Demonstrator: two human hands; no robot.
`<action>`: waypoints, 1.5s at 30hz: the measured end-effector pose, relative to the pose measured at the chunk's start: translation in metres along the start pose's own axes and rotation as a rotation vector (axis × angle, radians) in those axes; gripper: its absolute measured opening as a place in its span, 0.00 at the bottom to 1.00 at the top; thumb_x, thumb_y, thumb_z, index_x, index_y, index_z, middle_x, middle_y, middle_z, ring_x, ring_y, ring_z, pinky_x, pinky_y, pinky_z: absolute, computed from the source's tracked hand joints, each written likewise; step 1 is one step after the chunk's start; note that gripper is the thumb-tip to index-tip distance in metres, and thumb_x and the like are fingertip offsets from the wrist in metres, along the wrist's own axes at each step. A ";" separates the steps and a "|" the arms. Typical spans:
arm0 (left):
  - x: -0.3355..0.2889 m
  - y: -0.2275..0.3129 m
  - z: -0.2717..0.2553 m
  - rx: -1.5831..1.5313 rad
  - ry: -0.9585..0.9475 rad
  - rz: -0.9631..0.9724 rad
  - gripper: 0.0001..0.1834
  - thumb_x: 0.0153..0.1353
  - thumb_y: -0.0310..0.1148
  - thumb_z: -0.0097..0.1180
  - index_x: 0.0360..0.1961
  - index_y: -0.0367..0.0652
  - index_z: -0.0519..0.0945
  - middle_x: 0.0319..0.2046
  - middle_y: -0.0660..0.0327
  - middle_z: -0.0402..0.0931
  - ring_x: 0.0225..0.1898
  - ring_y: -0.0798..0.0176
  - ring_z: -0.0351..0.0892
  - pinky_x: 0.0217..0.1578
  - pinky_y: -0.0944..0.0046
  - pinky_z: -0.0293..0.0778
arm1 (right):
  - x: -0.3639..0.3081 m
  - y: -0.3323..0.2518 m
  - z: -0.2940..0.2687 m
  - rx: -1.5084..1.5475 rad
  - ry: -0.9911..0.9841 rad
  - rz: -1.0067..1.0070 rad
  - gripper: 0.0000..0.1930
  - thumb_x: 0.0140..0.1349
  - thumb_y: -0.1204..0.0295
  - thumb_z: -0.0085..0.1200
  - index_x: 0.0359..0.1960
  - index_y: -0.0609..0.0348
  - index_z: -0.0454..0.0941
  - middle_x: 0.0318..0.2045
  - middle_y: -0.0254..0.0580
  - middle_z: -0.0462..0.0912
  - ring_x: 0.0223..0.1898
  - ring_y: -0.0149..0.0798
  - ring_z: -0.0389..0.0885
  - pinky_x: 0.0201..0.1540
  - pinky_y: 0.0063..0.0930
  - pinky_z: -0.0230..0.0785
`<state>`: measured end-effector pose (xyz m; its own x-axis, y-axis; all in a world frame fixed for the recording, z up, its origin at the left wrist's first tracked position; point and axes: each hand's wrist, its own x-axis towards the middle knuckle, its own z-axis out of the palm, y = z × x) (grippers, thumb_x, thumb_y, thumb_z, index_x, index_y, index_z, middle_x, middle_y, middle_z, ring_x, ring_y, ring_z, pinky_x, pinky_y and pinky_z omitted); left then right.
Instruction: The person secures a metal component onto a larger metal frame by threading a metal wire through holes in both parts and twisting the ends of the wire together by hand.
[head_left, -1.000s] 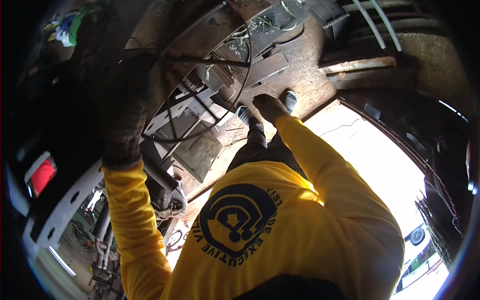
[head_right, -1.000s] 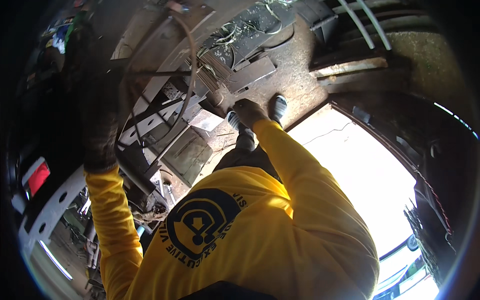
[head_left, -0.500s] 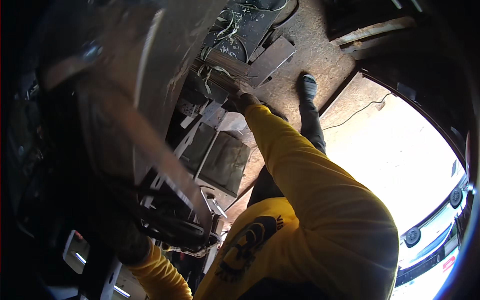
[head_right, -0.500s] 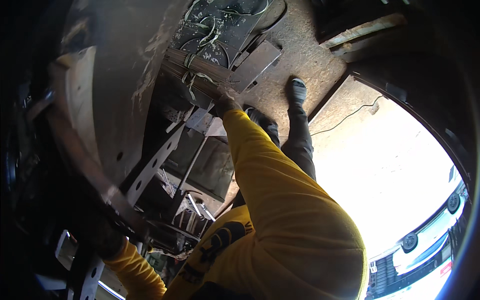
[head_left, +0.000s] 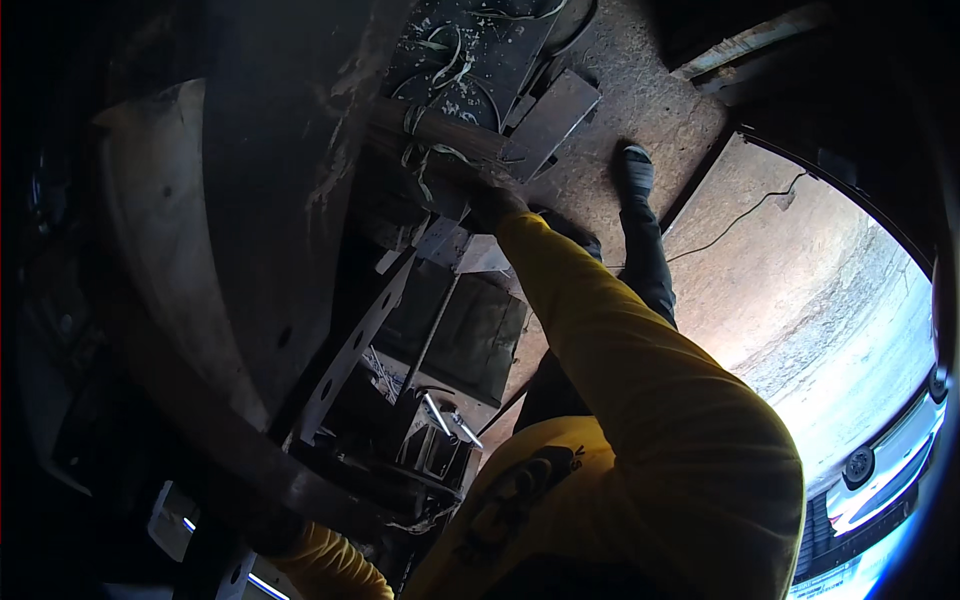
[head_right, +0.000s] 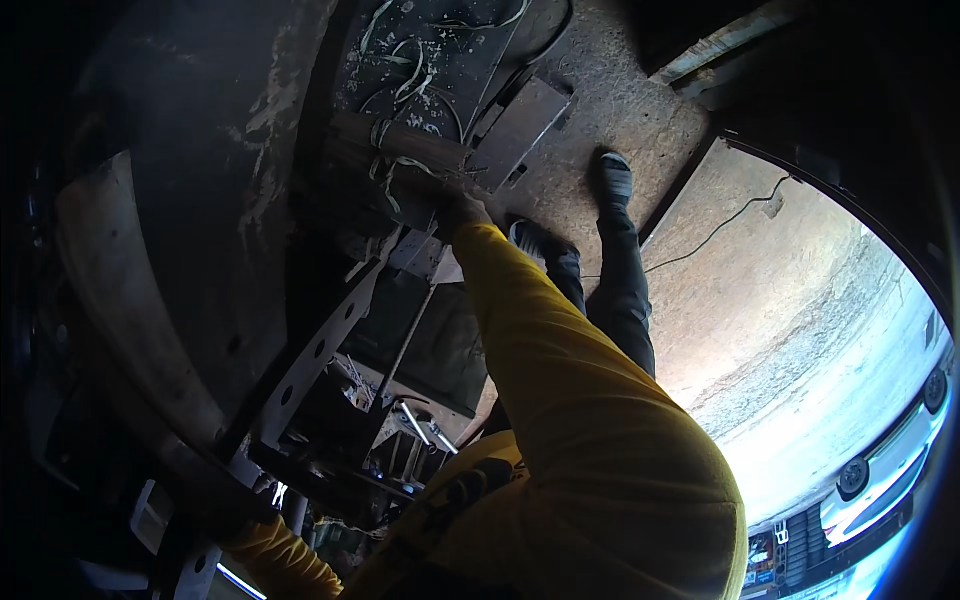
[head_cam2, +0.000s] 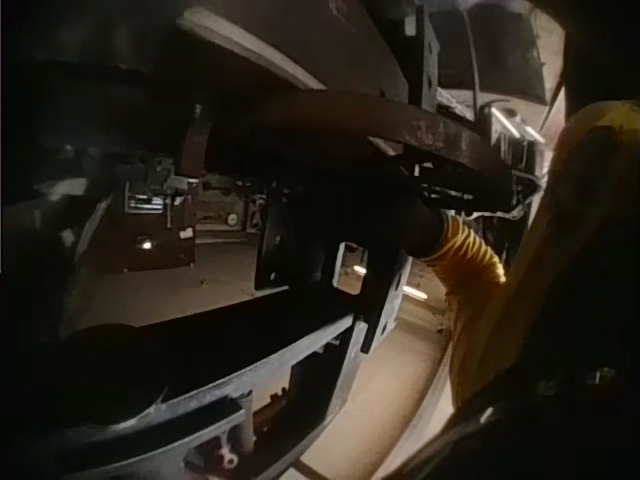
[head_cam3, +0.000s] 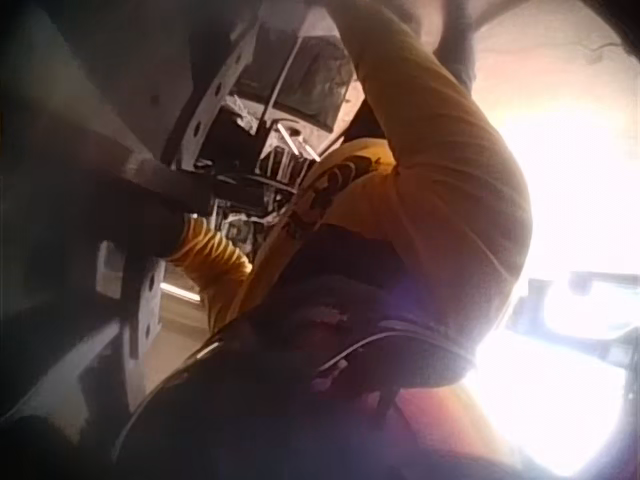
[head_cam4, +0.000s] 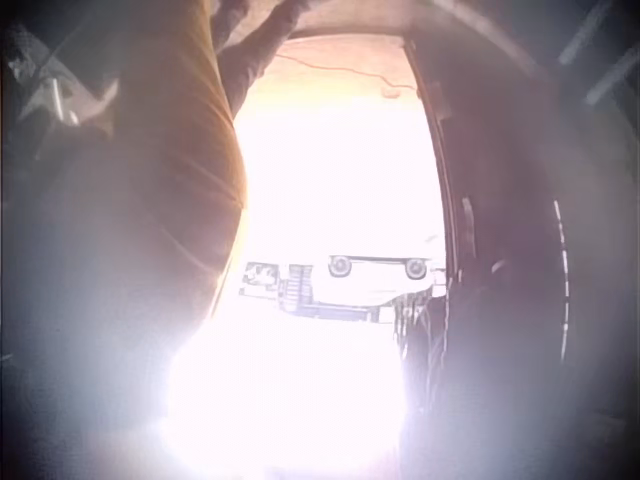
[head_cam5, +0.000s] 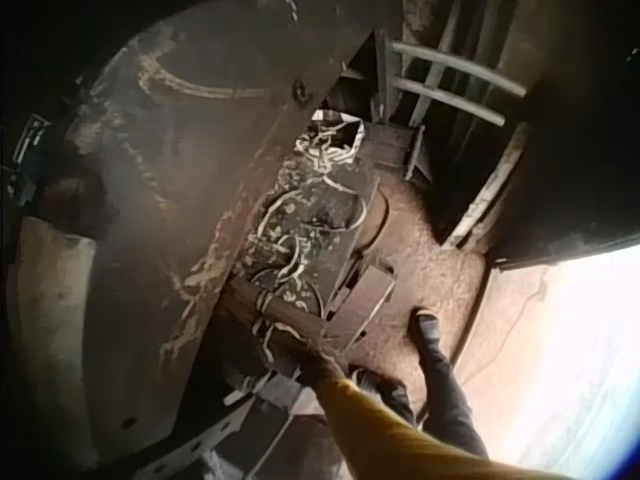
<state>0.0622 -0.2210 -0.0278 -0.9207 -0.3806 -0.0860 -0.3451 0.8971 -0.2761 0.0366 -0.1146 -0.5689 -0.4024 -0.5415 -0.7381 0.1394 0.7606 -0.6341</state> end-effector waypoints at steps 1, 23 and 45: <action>0.001 -0.002 0.005 -0.014 0.011 0.005 0.17 0.70 0.28 0.53 0.59 0.41 0.77 0.55 0.55 0.78 0.57 0.54 0.78 0.60 0.56 0.73 | -0.003 -0.001 -0.010 -0.045 -0.012 -0.013 0.18 0.70 0.60 0.44 0.55 0.48 0.80 0.46 0.51 0.86 0.49 0.53 0.85 0.56 0.46 0.74; 0.005 -0.005 0.027 0.520 0.089 0.063 0.19 0.74 0.41 0.48 0.59 0.41 0.73 0.52 0.54 0.76 0.54 0.56 0.78 0.55 0.57 0.76 | -0.292 0.066 -0.255 -0.645 -0.211 -0.721 0.05 0.59 0.72 0.55 0.35 0.53 0.83 0.32 0.43 0.84 0.38 0.46 0.84 0.43 0.39 0.78; 0.071 0.201 -0.066 -1.481 0.177 0.246 0.22 0.69 0.36 0.58 0.60 0.37 0.75 0.49 0.55 0.79 0.47 0.62 0.83 0.43 0.64 0.82 | -0.425 -0.070 -0.387 -0.167 0.081 -0.946 0.11 0.62 0.75 0.58 0.46 0.64 0.81 0.39 0.50 0.85 0.44 0.47 0.84 0.45 0.37 0.77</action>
<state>-0.0841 -0.0529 -0.0266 -0.9535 -0.2570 0.1576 0.0493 0.3828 0.9225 -0.1520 0.2009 -0.1213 -0.3440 -0.9352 0.0841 -0.4030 0.0662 -0.9128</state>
